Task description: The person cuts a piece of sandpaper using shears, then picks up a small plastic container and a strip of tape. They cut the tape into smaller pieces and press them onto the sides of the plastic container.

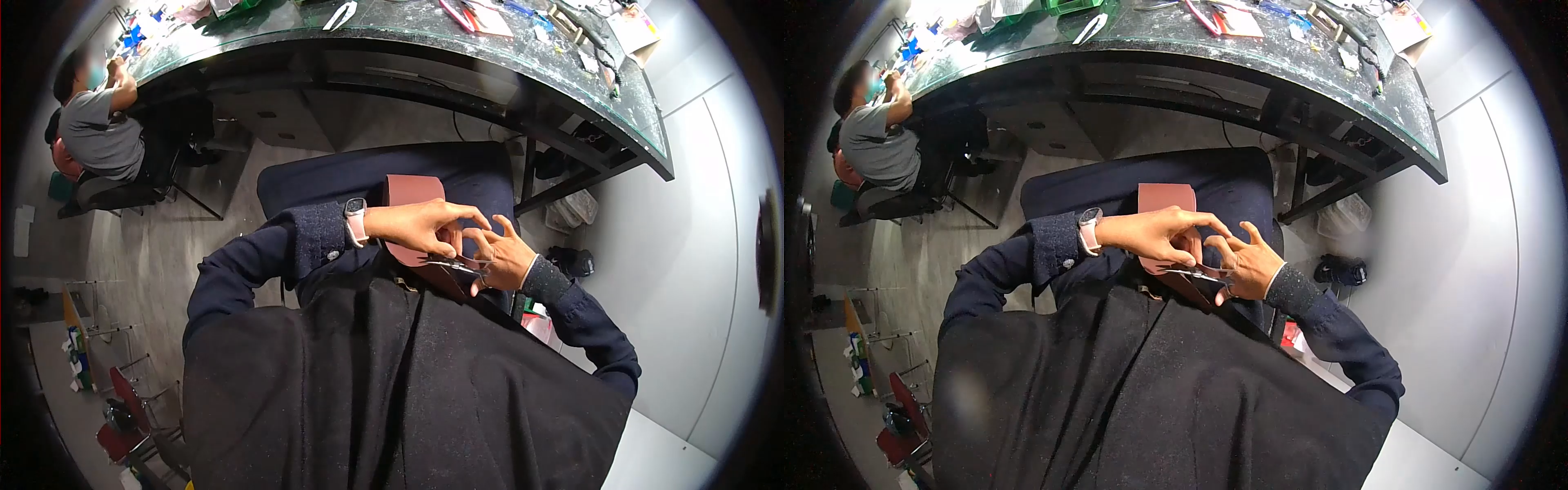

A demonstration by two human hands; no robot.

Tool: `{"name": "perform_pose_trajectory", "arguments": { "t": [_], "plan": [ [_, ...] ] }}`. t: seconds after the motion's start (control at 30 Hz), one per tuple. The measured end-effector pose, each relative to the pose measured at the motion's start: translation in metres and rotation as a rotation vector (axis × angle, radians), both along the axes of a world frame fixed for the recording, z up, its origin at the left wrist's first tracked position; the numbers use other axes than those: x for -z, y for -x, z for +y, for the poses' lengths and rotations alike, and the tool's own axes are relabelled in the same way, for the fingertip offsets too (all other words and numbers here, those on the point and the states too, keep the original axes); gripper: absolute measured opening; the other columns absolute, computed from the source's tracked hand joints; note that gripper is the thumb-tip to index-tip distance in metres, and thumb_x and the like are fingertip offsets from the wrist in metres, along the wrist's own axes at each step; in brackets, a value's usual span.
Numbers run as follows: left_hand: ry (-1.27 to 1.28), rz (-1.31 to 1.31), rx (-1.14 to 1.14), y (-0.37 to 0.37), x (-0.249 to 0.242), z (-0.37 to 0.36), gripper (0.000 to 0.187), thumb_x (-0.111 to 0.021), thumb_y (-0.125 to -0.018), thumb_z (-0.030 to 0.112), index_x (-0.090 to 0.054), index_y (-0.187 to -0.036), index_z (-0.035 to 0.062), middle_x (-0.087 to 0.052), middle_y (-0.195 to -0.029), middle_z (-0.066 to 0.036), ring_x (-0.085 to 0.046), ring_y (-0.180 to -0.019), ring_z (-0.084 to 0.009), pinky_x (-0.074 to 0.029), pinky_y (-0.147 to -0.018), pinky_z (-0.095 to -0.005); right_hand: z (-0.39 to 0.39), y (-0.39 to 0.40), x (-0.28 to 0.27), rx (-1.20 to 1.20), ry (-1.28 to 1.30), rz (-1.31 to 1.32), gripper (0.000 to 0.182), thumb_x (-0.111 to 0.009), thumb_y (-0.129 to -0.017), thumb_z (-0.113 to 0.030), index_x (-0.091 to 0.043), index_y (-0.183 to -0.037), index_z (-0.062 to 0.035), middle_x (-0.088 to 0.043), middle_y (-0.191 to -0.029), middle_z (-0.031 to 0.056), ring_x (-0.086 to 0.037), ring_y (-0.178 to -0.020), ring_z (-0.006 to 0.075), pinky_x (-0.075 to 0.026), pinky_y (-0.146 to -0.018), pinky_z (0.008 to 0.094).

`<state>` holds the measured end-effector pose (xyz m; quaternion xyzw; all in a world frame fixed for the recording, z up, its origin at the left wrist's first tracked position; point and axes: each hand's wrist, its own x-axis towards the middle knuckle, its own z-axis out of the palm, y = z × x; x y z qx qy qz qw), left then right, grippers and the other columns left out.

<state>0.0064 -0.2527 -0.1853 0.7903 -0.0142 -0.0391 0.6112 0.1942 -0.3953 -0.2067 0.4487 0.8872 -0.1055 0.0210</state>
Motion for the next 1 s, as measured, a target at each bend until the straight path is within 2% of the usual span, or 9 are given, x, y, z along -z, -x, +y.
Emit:
{"name": "perform_pose_trajectory", "arguments": {
  "t": [0.17, 0.4, 0.43, 0.53, 0.67, 0.77, 0.8, 0.9, 1.0],
  "plan": [
    [0.066, -0.057, -0.013, -0.002, -0.008, 0.001, 0.051, -0.062, -0.08, -0.001, -0.043, -0.127, 0.0055, -0.068, -0.085, -0.013, -0.067, -0.08, -0.0182, -0.055, -0.078, -0.029, -0.014, -0.005, 0.012, 0.14, 0.073, 0.122, 0.106, -0.055, -0.053, -0.086, -0.041, -0.121, -0.0052, -0.05, -0.099, 0.0085, -0.049, -0.106, 0.0246, -0.017, -0.101, 0.063],
    [0.076, 0.009, -0.204, 0.006, -0.009, 0.016, 0.047, -0.059, -0.078, -0.006, -0.048, -0.123, 0.0028, -0.066, -0.087, -0.01, -0.063, -0.083, -0.0123, -0.051, -0.078, -0.0253, -0.025, -0.03, 0.034, 0.178, 0.047, 0.165, 0.101, -0.061, -0.053, -0.081, -0.047, -0.115, -0.0026, -0.05, -0.098, 0.0109, -0.05, -0.099, 0.0272, -0.029, -0.094, 0.055],
    [0.121, -0.007, -0.254, 0.002, 0.0, 0.022, 0.045, -0.06, -0.078, -0.006, -0.049, -0.121, 0.0014, -0.066, -0.087, -0.009, -0.063, -0.083, -0.0113, -0.051, -0.077, -0.0249, -0.023, -0.035, 0.035, 0.2, 0.05, 0.248, 0.093, -0.065, -0.053, -0.076, -0.049, -0.108, -0.0028, -0.051, -0.095, 0.0117, -0.05, -0.093, 0.0281, -0.035, -0.086, 0.046],
    [0.26, 0.068, -0.366, 0.008, 0.009, 0.037, 0.04, -0.062, -0.079, -0.004, -0.052, -0.118, -0.0014, -0.066, -0.087, -0.008, -0.059, -0.076, -0.0088, -0.049, -0.073, -0.0232, -0.021, -0.051, 0.061, 0.394, 0.294, 0.53, 0.082, -0.069, -0.057, -0.069, -0.048, -0.101, -0.0032, -0.051, -0.091, 0.0112, -0.05, -0.088, 0.0267, -0.039, -0.079, 0.0386],
    [0.376, 0.127, -0.464, 0.02, 0.018, 0.049, 0.041, -0.065, -0.081, 0.001, -0.052, -0.12, -0.0017, -0.066, -0.087, -0.006, -0.057, -0.074, -0.0076, -0.047, -0.068, -0.0217, -0.014, -0.024, 0.067, 0.639, 0.281, 1.181, 0.045, -0.082, -0.069, -0.018, -0.045, -0.092, -0.0048, -0.058, -0.107, 0.0121, -0.058, -0.091, 0.0163, -0.048, -0.081, 0.0301],
    [0.41, 0.182, -0.457, 0.024, 0.019, 0.054, 0.041, -0.065, -0.082, 0.005, -0.051, -0.12, -0.0012, -0.065, -0.087, -0.005, -0.058, -0.076, -0.008, -0.047, -0.07, -0.0216, 0.002, 0.01, 0.064, 0.69, 0.403, 1.758, 0.039, -0.078, -0.071, -0.002, -0.044, -0.088, -0.0064, -0.062, -0.104, 0.0154, -0.06, -0.095, 0.0182, -0.05, -0.081, 0.0286],
    [0.423, 0.18, -0.468, 0.024, 0.02, 0.054, 0.041, -0.065, -0.082, 0.005, -0.051, -0.12, -0.0016, -0.065, -0.088, -0.006, -0.058, -0.077, -0.0084, -0.048, -0.071, -0.0218, 0.006, 0.018, 0.057, 0.759, 0.399, 1.68, 0.037, -0.077, -0.07, 0.002, -0.045, -0.086, -0.0069, -0.062, -0.096, 0.0107, -0.06, -0.088, 0.0143, -0.05, -0.077, 0.0262],
    [0.45, 0.175, -0.501, 0.026, 0.02, 0.059, 0.041, -0.066, -0.082, 0.007, -0.051, -0.119, -0.0031, -0.065, -0.092, -0.007, -0.06, -0.08, -0.0096, -0.048, -0.073, -0.0223, 0.016, 0.036, 0.067, 0.926, 0.304, 1.653, 0.035, -0.08, -0.068, -0.002, -0.046, -0.078, -0.0099, -0.051, -0.074, -0.0019, -0.05, -0.068, 0.0063, -0.042, -0.063, 0.0202],
    [0.421, 0.197, -0.502, 0.03, 0.013, 0.063, 0.042, -0.067, -0.082, 0.009, -0.052, -0.119, -0.0047, -0.065, -0.096, -0.009, -0.061, -0.083, -0.0104, -0.049, -0.076, -0.0229, 0.022, 0.047, 0.075, 0.964, 0.21, 1.738, 0.037, -0.082, -0.067, -0.006, -0.047, -0.076, -0.0105, -0.049, -0.072, -0.0036, -0.047, -0.065, 0.0055, -0.04, -0.06, 0.0204]
  ]
}}
